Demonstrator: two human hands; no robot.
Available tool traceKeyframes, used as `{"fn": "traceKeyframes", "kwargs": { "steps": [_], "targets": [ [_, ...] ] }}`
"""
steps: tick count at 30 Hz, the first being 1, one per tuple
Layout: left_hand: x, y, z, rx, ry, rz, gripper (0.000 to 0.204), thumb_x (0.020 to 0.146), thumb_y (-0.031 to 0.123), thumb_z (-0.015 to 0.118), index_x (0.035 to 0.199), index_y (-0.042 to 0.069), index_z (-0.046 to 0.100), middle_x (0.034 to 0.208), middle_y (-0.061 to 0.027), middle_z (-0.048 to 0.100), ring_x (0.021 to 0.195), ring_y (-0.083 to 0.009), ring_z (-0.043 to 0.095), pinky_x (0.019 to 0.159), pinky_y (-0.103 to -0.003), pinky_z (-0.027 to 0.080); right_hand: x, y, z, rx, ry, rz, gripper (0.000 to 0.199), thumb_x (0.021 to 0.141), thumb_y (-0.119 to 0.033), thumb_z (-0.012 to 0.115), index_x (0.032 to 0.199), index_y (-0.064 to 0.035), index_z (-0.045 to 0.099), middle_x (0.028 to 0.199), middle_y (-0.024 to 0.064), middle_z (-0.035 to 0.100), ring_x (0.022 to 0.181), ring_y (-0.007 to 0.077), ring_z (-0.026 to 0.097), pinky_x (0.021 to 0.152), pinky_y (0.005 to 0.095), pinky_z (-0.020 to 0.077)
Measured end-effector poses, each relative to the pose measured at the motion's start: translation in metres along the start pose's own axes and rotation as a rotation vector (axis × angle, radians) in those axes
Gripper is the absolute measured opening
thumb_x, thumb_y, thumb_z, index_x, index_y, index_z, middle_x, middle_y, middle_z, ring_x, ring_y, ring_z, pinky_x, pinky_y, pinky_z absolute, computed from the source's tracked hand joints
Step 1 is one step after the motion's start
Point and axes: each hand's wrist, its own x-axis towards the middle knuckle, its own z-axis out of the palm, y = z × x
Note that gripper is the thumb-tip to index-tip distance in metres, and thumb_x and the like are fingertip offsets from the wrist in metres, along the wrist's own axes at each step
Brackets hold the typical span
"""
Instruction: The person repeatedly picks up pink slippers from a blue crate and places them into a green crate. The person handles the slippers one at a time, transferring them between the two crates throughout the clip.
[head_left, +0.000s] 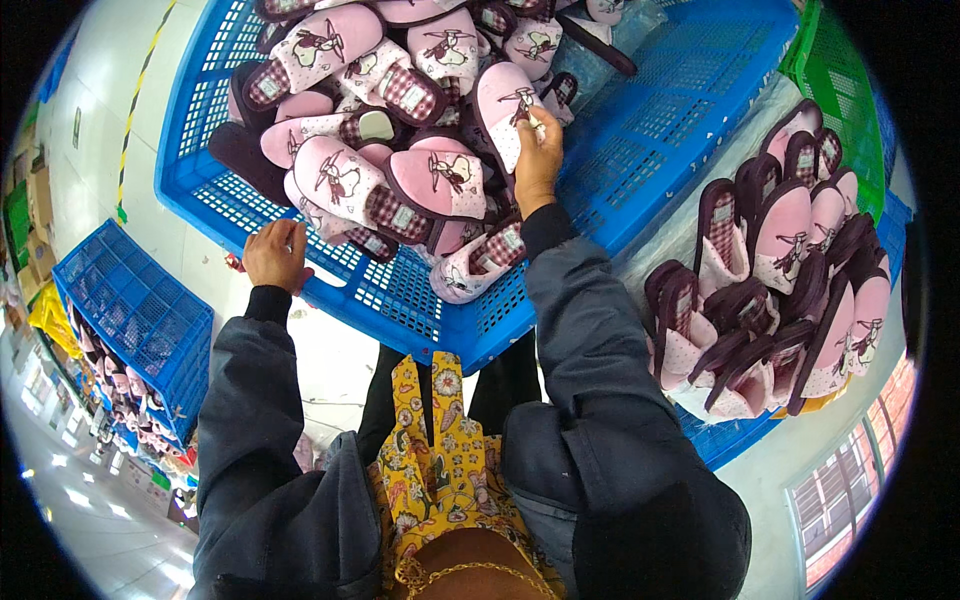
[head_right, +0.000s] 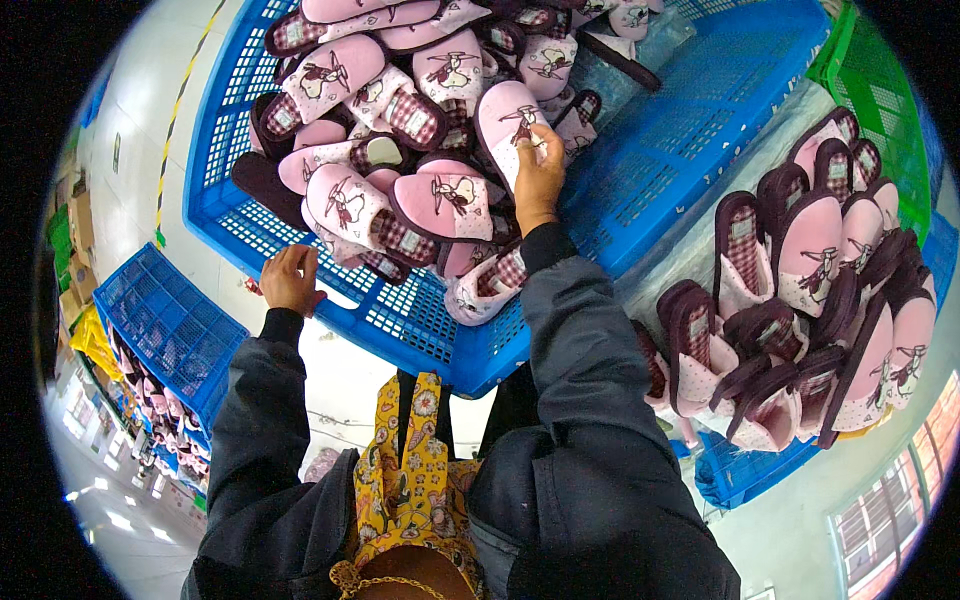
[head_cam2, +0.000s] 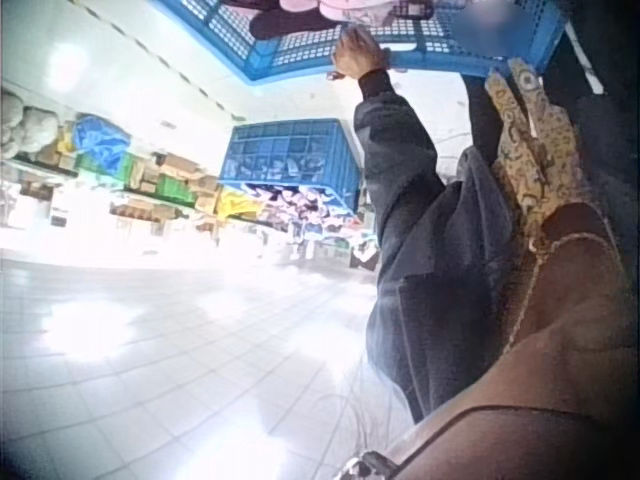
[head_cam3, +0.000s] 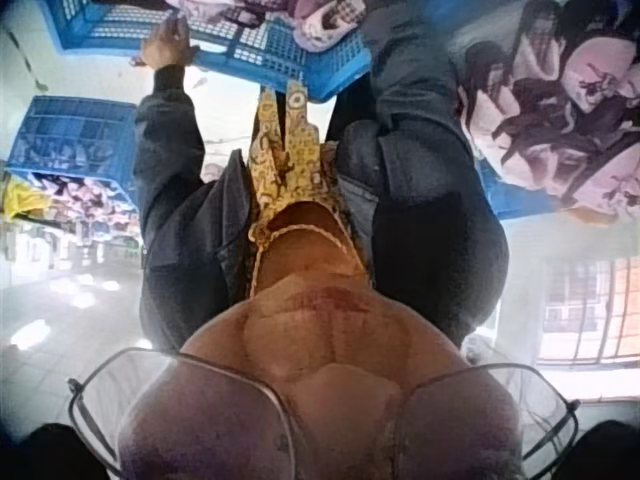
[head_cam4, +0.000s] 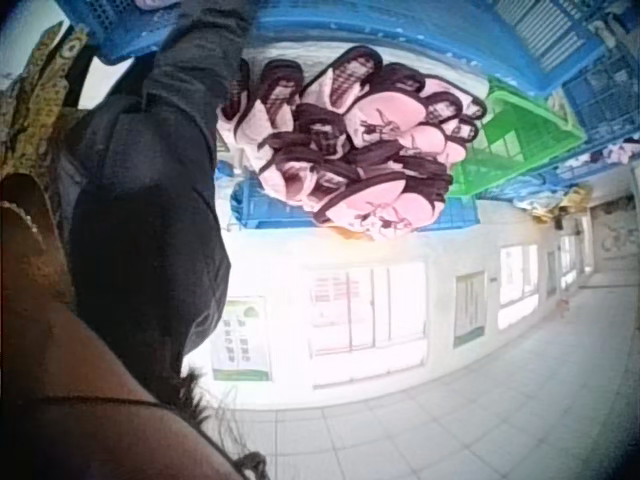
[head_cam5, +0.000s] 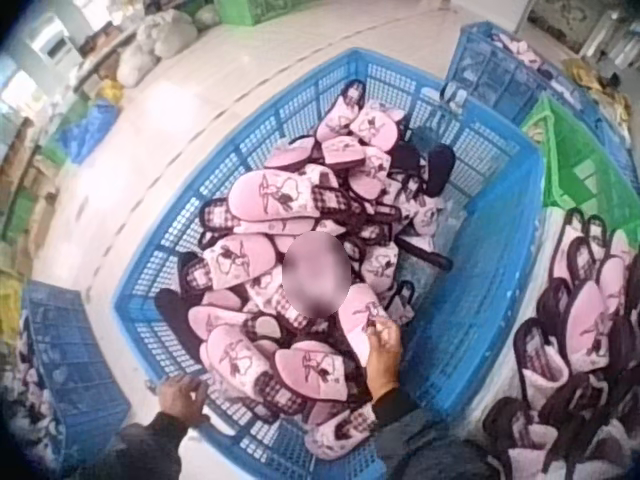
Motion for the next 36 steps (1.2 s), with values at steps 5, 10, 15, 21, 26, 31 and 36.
{"fn": "traceKeyframes", "kwargs": {
  "steps": [5, 10, 15, 21, 26, 31, 36],
  "targets": [
    [-0.001, 0.0, -0.001, 0.015, -0.036, -0.01, 0.017, 0.083, 0.025, 0.063, 0.079, 0.008, 0.065, 0.071, -0.0029, 0.063, 0.067, -0.0218, 0.06, 0.069, -0.035, 0.043, 0.02, -0.003, -0.006, 0.012, 0.113, 0.06, 0.029, 0.089, -0.016, 0.061, 0.112, -0.0013, 0.053, 0.11, 0.0101, 0.057, 0.095, 0.0187, 0.055, 0.083, 0.031, 0.0459],
    [-0.002, -0.001, 0.002, -0.018, 0.003, 0.012, 0.018, 0.083, 0.027, 0.063, 0.079, 0.009, 0.064, 0.071, -0.0033, 0.062, 0.068, -0.0223, 0.06, 0.068, -0.036, 0.043, -0.023, -0.075, 0.014, 0.176, 0.01, -0.044, 0.024, 0.092, -0.016, 0.059, 0.109, -0.0012, 0.053, 0.104, 0.0086, 0.058, 0.09, 0.0164, 0.056, 0.081, 0.0294, 0.047],
    [0.002, 0.001, 0.002, 0.003, -0.072, -0.038, 0.018, 0.084, 0.027, 0.062, 0.081, 0.009, 0.063, 0.073, -0.0038, 0.063, 0.069, -0.023, 0.061, 0.07, -0.036, 0.043, -0.09, -0.129, 0.089, 0.361, -0.482, -0.042, 0.045, 0.09, -0.017, 0.06, 0.127, -0.0038, 0.039, 0.113, 0.0145, 0.054, 0.099, 0.0202, 0.055, 0.083, 0.0329, 0.0475],
    [-0.002, 0.003, -0.002, 0.018, -0.053, -0.055, 0.017, 0.084, 0.025, 0.063, 0.08, 0.008, 0.063, 0.071, -0.0038, 0.062, 0.066, -0.0212, 0.06, 0.067, -0.034, 0.041, -0.092, -0.133, 0.083, -0.086, -0.583, -0.028, 0.035, 0.086, -0.018, 0.061, 0.118, -0.0079, 0.05, 0.089, 0.0177, 0.064, 0.079, 0.0352, 0.064, 0.067, 0.0423, 0.0502],
    [0.001, 0.006, -0.002, 0.005, -0.022, -0.016, 0.015, 0.084, 0.022, 0.063, 0.078, 0.008, 0.062, 0.069, -0.003, 0.06, 0.063, -0.0194, 0.058, 0.066, -0.033, 0.041, 0.002, 0.047, 0.034, -0.291, 0.134, 0.161, 0.017, 0.085, -0.018, 0.059, 0.096, -0.0045, 0.06, 0.089, 0.0154, 0.066, 0.08, 0.0323, 0.064, 0.072, 0.0403, 0.0492],
    [0.004, 0.005, -0.002, 0.002, -0.038, -0.014, 0.014, 0.084, 0.021, 0.063, 0.079, 0.008, 0.063, 0.07, -0.004, 0.061, 0.063, -0.0197, 0.058, 0.066, -0.034, 0.041, 0.024, 0.141, -0.007, -0.281, -0.128, 0.719, 0.02, 0.082, -0.018, 0.064, 0.094, -0.0018, 0.063, 0.09, 0.0119, 0.065, 0.083, 0.0294, 0.064, 0.07, 0.0395, 0.0529],
    [-0.002, 0.002, -0.001, 0.002, -0.044, -0.059, 0.015, 0.084, 0.022, 0.063, 0.078, 0.008, 0.063, 0.072, -0.0043, 0.063, 0.064, -0.0204, 0.058, 0.066, -0.035, 0.041, 0.031, 0.164, -0.023, -0.372, -0.041, 0.759, 0.019, 0.081, -0.016, 0.063, 0.095, -0.0052, 0.068, 0.101, 0.0111, 0.067, 0.093, 0.0303, 0.063, 0.079, 0.0358, 0.0516]
  ]
}}
